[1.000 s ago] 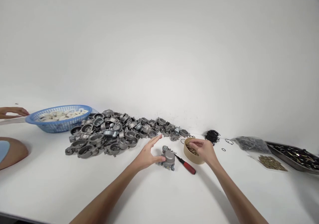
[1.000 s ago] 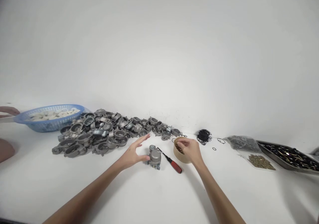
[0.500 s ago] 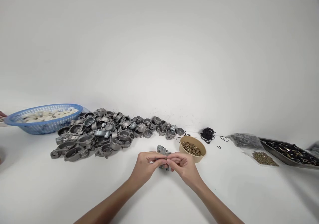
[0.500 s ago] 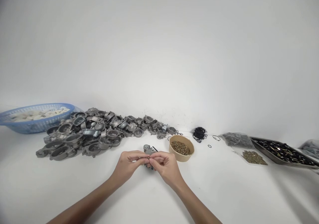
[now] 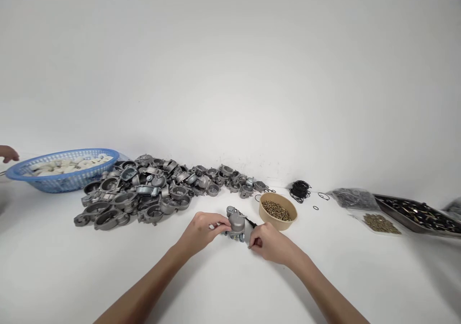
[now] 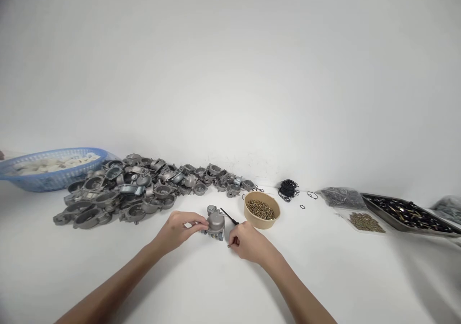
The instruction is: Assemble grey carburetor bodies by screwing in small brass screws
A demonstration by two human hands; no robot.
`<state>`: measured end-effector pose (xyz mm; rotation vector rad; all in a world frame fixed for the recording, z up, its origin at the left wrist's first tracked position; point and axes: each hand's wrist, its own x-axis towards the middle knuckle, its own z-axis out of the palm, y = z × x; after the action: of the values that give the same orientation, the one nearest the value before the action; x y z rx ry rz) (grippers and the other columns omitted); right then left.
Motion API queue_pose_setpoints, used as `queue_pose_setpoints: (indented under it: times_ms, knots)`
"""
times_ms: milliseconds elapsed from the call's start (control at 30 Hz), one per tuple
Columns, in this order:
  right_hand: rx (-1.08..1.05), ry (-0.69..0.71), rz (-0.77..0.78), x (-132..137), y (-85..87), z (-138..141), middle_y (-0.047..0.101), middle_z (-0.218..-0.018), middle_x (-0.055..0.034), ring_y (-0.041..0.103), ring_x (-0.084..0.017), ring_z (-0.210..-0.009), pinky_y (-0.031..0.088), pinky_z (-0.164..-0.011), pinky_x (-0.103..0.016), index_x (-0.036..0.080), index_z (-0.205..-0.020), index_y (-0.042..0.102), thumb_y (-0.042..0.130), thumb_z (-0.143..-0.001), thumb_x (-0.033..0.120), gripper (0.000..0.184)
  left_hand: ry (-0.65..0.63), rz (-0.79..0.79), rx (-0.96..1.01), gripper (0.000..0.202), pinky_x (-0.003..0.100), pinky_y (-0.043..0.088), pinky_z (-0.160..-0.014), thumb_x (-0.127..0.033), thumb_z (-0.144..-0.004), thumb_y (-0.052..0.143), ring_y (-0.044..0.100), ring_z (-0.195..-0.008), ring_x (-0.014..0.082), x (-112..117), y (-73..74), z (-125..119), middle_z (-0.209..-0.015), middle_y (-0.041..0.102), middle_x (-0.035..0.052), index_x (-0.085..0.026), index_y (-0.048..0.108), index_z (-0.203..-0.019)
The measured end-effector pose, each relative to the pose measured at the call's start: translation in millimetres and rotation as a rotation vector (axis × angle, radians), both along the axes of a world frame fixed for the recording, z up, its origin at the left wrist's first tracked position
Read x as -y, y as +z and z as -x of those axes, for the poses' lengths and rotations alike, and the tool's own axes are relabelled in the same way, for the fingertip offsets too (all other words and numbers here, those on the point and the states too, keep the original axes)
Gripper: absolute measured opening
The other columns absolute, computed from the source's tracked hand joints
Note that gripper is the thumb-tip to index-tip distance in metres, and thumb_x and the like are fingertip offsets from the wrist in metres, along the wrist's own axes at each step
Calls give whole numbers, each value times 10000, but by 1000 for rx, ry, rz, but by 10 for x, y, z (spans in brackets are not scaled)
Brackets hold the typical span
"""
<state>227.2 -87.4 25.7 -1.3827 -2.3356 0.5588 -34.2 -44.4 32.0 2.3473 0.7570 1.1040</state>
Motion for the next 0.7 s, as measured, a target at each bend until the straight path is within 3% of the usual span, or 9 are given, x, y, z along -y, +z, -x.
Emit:
queue_pose_setpoints:
  times_ms: [267,433,567,700]
  knots:
    - [87,77,-89,29,45,89,493,-517,24,377,-115,-489,175,-500,-295,248,-537,616,452,-646,-35,345,-6,-31,-70,210,260,521,-674,-334,-946,591,689,-718,171,-7,-28,-29,-879,788,34,-257,785,-928]
    - [44,-3,-102,-18,42,54,646,-659,-6,501,-134,-537,295,-484,-260,235,-704,729,531,-717,39,279,-29,-26,-65,187,250,510,-635,-318,-932,610,684,-713,169,0,-17,-30,-886,786,37,-251,785,-936]
    - [-211,-112,-156,-171,36,11,727,-818,-46,628,-176,-658,463,-599,-282,222,-837,767,605,-807,182,170,-38,-9,-70,167,238,497,-605,-293,-922,624,679,-710,163,9,-5,-33,-893,784,38,-240,782,-926]
    - [-638,-258,-72,-367,-58,86,752,-846,-85,684,-221,-751,517,-632,-312,185,-870,737,695,-824,380,204,-30,-21,-89,157,227,495,-595,-271,-920,625,678,-712,159,14,7,-38,-896,783,35,-236,778,-923]
